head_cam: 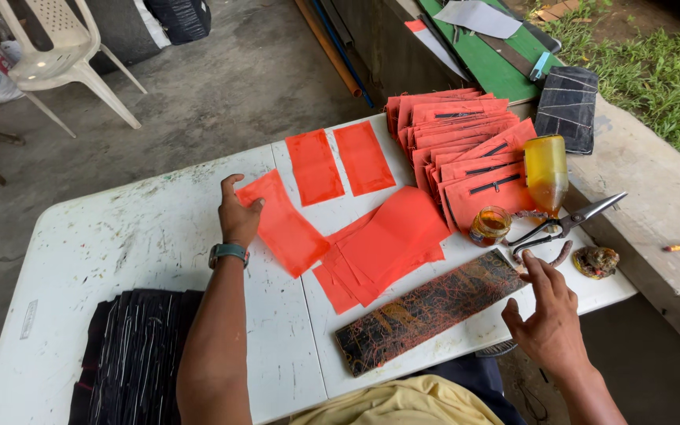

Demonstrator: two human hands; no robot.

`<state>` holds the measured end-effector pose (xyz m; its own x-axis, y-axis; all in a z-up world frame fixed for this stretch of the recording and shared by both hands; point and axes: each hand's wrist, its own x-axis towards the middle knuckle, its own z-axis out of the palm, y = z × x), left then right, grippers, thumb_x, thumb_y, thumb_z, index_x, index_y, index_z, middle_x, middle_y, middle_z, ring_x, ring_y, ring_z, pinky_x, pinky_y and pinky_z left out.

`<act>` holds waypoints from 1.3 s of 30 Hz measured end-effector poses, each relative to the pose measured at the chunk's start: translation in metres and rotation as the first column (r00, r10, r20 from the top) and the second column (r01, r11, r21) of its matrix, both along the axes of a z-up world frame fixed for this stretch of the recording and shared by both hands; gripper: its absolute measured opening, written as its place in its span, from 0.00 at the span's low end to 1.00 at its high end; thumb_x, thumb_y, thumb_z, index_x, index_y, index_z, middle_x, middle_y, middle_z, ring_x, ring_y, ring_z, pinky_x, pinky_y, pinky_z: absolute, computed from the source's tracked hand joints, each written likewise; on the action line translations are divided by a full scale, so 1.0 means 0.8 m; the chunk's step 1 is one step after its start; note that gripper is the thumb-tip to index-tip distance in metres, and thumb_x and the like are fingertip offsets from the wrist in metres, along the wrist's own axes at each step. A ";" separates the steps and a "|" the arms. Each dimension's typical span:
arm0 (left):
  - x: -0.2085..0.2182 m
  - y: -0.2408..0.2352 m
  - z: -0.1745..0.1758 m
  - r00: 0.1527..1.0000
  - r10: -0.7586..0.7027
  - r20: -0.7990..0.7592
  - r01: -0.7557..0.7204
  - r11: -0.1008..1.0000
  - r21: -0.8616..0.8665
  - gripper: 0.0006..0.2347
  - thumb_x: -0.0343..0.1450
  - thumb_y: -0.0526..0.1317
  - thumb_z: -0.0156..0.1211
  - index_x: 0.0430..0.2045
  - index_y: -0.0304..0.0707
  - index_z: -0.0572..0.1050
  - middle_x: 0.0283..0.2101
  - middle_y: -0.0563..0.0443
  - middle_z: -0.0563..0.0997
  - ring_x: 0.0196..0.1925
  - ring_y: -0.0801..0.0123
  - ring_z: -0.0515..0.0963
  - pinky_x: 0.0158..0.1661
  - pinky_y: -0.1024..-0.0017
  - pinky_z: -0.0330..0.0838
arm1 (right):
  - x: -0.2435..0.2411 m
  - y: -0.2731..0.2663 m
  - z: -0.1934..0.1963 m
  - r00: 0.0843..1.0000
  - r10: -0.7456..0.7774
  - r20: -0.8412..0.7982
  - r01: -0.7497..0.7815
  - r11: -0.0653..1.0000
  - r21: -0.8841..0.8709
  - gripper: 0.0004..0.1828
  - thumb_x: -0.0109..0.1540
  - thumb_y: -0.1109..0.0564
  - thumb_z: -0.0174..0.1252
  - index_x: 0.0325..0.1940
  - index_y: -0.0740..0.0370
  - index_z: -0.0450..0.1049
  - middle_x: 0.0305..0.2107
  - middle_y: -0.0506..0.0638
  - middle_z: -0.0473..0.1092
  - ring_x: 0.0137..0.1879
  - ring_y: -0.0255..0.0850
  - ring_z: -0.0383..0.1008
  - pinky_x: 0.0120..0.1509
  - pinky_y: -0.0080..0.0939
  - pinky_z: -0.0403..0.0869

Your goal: The person repeatedly folds orange paper sheets by hand on a white table, aligning edges and pressing folds. Completed sheets are stacked to the left while tools such as scissors and a jar remain on the table.

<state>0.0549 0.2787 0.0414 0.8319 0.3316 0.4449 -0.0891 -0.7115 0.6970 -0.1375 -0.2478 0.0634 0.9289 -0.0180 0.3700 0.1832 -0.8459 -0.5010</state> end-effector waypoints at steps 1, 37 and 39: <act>0.010 0.008 -0.001 0.998 0.026 -0.058 -0.027 1.000 -0.008 0.28 0.65 0.32 0.72 0.57 0.47 0.63 0.33 0.36 0.81 0.36 0.46 0.82 0.39 0.55 0.76 | 0.000 0.001 0.000 1.000 -0.013 0.010 0.013 1.000 0.011 0.47 0.53 0.61 0.63 0.76 0.57 0.55 0.59 0.60 0.64 0.61 0.52 0.71 0.67 0.56 0.66; 0.212 0.054 -0.017 0.908 0.282 -0.311 -0.214 0.948 0.234 0.46 0.63 0.44 0.78 0.73 0.50 0.47 0.69 0.34 0.55 0.56 0.41 0.77 0.54 0.60 0.77 | -0.010 -0.039 -0.009 0.917 -0.373 0.141 0.380 0.925 -0.026 0.43 0.54 0.68 0.68 0.72 0.68 0.61 0.55 0.68 0.72 0.52 0.52 0.80 0.56 0.47 0.78; 0.198 0.051 0.010 0.858 0.303 -0.416 -0.240 0.951 0.197 0.48 0.64 0.46 0.76 0.74 0.51 0.43 0.71 0.32 0.51 0.56 0.37 0.75 0.51 0.60 0.80 | -0.026 -0.044 -0.004 0.916 -0.376 0.137 0.379 0.925 0.007 0.44 0.53 0.69 0.67 0.72 0.70 0.60 0.55 0.70 0.70 0.52 0.53 0.79 0.54 0.48 0.78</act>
